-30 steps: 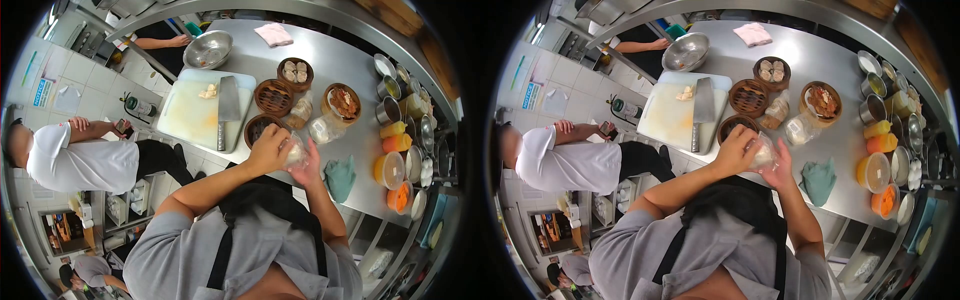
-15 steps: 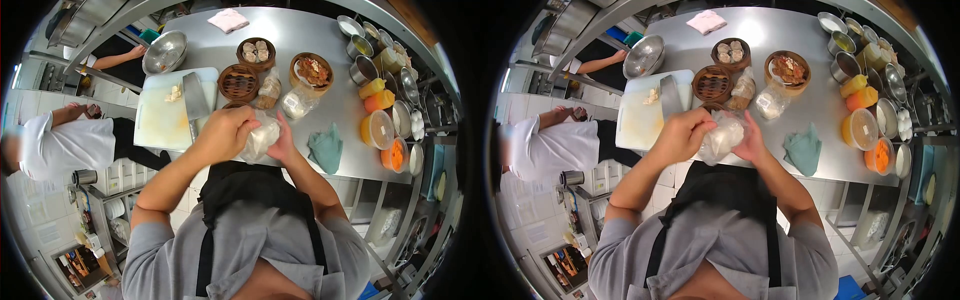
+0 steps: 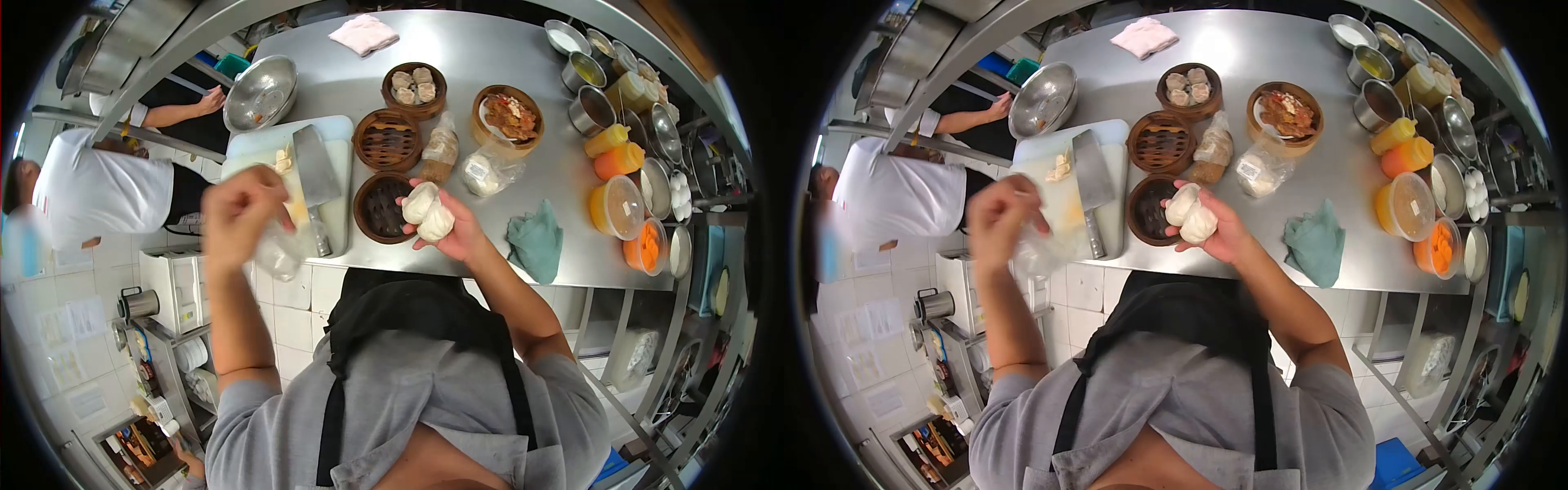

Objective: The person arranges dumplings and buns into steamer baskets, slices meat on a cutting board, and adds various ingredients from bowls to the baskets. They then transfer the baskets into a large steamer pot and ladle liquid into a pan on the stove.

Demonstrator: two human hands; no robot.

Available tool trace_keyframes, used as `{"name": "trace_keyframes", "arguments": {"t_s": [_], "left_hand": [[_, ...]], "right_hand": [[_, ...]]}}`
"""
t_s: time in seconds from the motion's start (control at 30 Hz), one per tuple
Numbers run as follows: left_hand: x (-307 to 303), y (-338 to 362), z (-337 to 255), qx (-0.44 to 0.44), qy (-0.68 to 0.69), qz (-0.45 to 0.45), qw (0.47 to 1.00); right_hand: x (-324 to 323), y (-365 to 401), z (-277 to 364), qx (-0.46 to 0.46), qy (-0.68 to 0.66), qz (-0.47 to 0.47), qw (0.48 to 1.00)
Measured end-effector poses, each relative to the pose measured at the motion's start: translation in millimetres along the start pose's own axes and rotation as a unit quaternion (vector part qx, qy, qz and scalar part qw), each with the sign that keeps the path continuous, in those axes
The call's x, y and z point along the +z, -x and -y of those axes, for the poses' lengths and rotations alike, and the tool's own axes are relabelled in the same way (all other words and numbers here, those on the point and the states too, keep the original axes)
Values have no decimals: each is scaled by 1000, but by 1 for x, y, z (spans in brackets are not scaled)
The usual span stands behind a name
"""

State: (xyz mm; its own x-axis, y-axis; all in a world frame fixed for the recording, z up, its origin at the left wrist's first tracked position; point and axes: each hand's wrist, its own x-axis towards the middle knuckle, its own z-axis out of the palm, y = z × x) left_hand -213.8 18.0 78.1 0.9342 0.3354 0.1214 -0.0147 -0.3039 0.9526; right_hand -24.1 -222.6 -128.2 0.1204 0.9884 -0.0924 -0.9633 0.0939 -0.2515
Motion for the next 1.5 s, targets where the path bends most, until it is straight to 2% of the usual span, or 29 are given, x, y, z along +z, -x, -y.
{"name": "trace_keyframes", "arguments": {"t_s": [0.03,0.07,0.1,0.17,0.2,0.27,0.33,0.37,0.4,0.43,0.47,0.5,0.57,0.63,0.7,0.73,0.8,0.83,0.87,0.9,0.93,1.03,1.07,1.23,1.3,1.33,1.4,1.43,1.5], "left_hand": [[18,-1,25,-148,-43,-39,987],[46,-2,45,-126,-48,-36,990],[58,-3,68,-133,-57,68,987],[88,-6,97,-12,-61,129,990],[92,-3,115,-14,-56,125,991],[94,2,144,-110,150,131,974],[84,2,149,-110,93,132,981],[80,3,152,-108,31,132,985],[75,0,154,-14,-103,110,989],[74,-2,155,-15,-99,108,989],[76,-1,154,-25,-240,112,964],[78,-3,152,-33,-379,115,918],[89,-4,158,-39,-380,132,915],[92,-2,159,-43,-381,150,911],[92,3,157,-37,-336,169,926],[92,7,165,-11,-318,162,934],[93,12,172,-17,-307,148,940],[94,12,173,-24,-296,130,946],[96,13,173,-20,-296,132,946],[96,11,163,-87,-293,115,945],[97,11,157,-154,-288,98,940],[102,19,164,-83,-295,50,951],[103,21,166,-86,-296,48,950],[107,19,155,-81,-293,41,952],[108,19,154,-90,-301,39,949],[108,17,153,-85,-301,43,949],[106,15,147,-95,-318,57,942],[100,13,143,-88,-316,63,942],[84,6,130,-12,-281,14,960]], "right_hand": [[5,-5,2,6,2,0,1000],[10,-10,3,11,63,27,998],[15,-16,2,16,123,55,991],[27,-24,-5,41,165,26,985],[32,-26,-8,58,207,0,977],[41,-26,-11,52,254,-53,964],[40,-25,-9,62,326,-164,929],[31,-21,-9,66,325,-170,928],[22,-20,-8,17,504,-204,839],[15,-19,-8,-32,662,-227,713],[8,-19,-7,-55,702,-267,658],[14,-22,-4,-51,702,-268,658],[32,-30,6,-105,794,-215,559],[35,-39,9,-138,790,-204,561],[34,-45,11,-133,708,-175,671],[35,-48,9,-133,707,-179,671],[40,-55,6,-34,697,-221,681],[40,-58,2,-36,697,-224,680],[37,-61,-3,-55,744,-220,628],[31,-63,-7,-73,787,-215,573],[17,-68,-10,-231,837,-136,478],[6,-69,-22,-224,837,-131,481],[8,-66,-26,-223,850,-126,461],[4,-63,-27,-276,843,-92,453],[-5,-61,-20,-275,823,-17,497],[-6,-61,-17,-278,823,-22,494],[-6,-57,-12,-263,798,-20,542],[9,-48,-7,-265,800,-28,538],[38,-20,6,-333,756,-124,550]]}}
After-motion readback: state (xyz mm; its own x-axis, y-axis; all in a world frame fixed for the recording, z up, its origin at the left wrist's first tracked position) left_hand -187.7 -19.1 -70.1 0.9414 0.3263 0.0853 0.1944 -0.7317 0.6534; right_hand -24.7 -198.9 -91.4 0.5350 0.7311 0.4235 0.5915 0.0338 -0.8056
